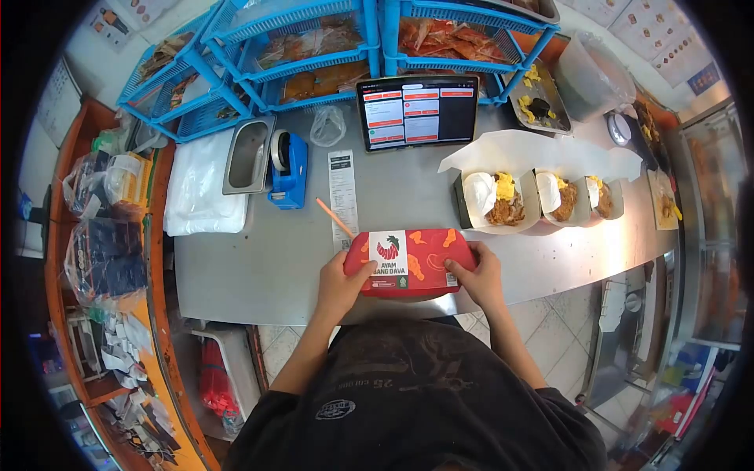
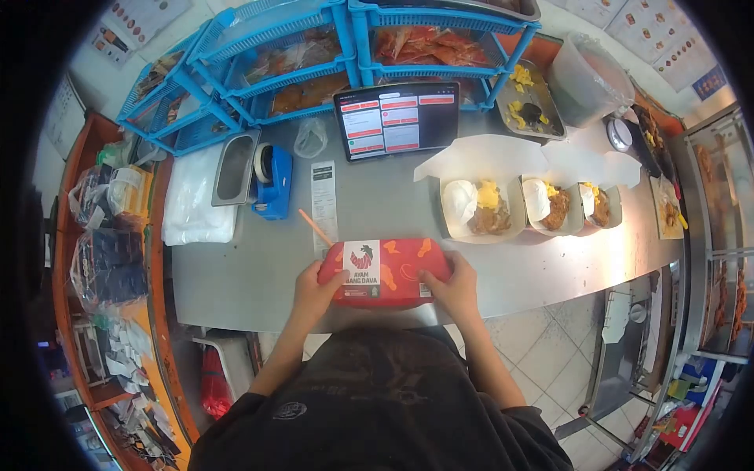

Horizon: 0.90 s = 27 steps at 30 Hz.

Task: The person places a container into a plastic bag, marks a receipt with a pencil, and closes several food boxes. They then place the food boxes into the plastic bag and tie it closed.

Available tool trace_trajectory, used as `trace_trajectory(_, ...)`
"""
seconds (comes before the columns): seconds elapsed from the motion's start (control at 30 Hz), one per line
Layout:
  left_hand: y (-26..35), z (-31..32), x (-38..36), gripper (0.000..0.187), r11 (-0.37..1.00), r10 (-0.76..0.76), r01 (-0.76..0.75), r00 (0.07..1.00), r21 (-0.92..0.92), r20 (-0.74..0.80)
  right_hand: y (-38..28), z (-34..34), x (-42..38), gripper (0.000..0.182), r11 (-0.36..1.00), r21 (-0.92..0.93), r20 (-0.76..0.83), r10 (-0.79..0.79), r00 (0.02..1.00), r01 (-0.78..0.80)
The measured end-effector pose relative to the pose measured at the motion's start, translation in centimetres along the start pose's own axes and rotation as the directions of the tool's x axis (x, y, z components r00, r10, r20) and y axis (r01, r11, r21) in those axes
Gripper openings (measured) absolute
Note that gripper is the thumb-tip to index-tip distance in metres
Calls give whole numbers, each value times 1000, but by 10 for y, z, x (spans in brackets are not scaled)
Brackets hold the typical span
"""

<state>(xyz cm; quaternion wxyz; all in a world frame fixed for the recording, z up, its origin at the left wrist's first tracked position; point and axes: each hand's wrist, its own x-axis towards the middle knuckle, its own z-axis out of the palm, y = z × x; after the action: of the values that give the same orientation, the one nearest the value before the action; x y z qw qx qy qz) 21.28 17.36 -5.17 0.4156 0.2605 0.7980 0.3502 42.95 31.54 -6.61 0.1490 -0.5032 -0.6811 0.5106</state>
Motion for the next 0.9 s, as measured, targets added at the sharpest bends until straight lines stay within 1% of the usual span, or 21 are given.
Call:
trace_trajectory(0.07, 1, -7, -3, 48, 998, -53, 54, 990, -8, 132, -11, -5, -7, 46, 989, -143, 34, -38, 999, 43)
trace_trajectory(0.1, -17, -1, 5, 48, 998, -57, 59, 990, -9, 130, 1, 0, -3, 46, 989, -143, 39, -37, 999, 42)
trace_trajectory(0.17, -68, 18, 27, 51, 950, 311, -309, 950, 49, -41, 36, 14, 8, 49, 856, -419, 208, -235, 950, 304)
trace_trajectory(0.2, -67, 18, 22, 51, 950, 310, -308, 950, 49, -46, 28, 9, 3, 49, 854, -419, 211, -238, 948, 308)
trace_trajectory(0.23, -62, 16, 14, 50, 925, 355, -330, 928, 190, -117, 13, 1, -5, 54, 977, -112, 207, -153, 966, 179)
trace_trajectory(0.27, -54, 13, 5, 50, 885, 401, -330, 899, 329, -175, 7, -2, -13, 58, 978, 206, 234, -62, 970, 13)
trace_trajectory(0.3, -42, 11, -3, 50, 886, 398, -327, 901, 329, -174, 14, -2, -16, 58, 978, 207, 236, -60, 970, 10)
trace_trajectory(0.33, -24, 10, -13, 50, 966, 257, -247, 954, 83, -153, 24, -2, -17, 63, 971, 155, 191, -208, 959, 180)
trace_trajectory(0.37, -14, 12, -18, 49, 977, 120, -135, 988, -164, -98, 28, -2, -17, 69, 933, 98, 155, -358, 921, 346)
trace_trajectory(0.4, -14, 19, -18, 49, 978, 115, -131, 988, -165, -102, 27, 0, -17, 69, 933, 99, 161, -358, 920, 346)
trace_trajectory(0.47, -15, 32, -17, 45, 996, 74, -73, 997, -49, 1, 18, 1, -16, 71, 974, -7, 254, -216, 943, 225)
trace_trajectory(0.5, -15, 32, -16, 41, 997, 8, -5, 999, -76, 35, 16, -1, -17, 71, 973, -6, 254, -222, 941, 231)
trace_trajectory(0.53, -21, 34, -15, 41, 997, 11, -8, 999, -76, 32, 13, -3, -19, 68, 941, 51, 220, -339, 915, 336)
trace_trajectory(0.57, -33, 39, -15, 38, 958, 206, -221, 974, -183, -96, 13, -6, -21, 66, 895, 104, 182, -446, 876, 434)
trace_trajectory(0.6, -42, 42, -16, 36, 866, 373, -429, 896, -258, -240, 15, -8, -22, 66, 895, 103, 185, -446, 876, 434)
trace_trajectory(0.63, -43, 40, -17, 36, 866, 371, -427, 897, -259, -241, 17, -11, -22, 61, 887, -21, 219, -446, 868, 461)
trace_trajectory(0.67, -46, 34, -19, 37, 810, 564, -581, 809, -82, -165, 19, -12, -23, 56, 862, -141, 253, -444, 860, 487)
trace_trajectory(0.7, -48, 30, -21, 39, 694, 720, -715, 692, 83, -54, 24, -11, -21, 56, 860, -139, 257, -447, 857, 490)
trace_trajectory(0.73, -59, 30, -14, 39, 693, 720, -715, 691, 88, -59, 31, -7, -16, 51, 806, -181, 212, -528, 823, 564)
trace_trajectory(0.8, -90, 38, 4, 43, 577, 812, -777, 579, 251, -71, 47, 0, -8, 47, 743, -224, 174, -606, 777, 630)
trace_trajectory(0.9, -87, 38, 0, 45, 606, 785, -752, 618, 260, -41, 56, 7, -2, 44, 713, -208, 142, -655, 742, 669)
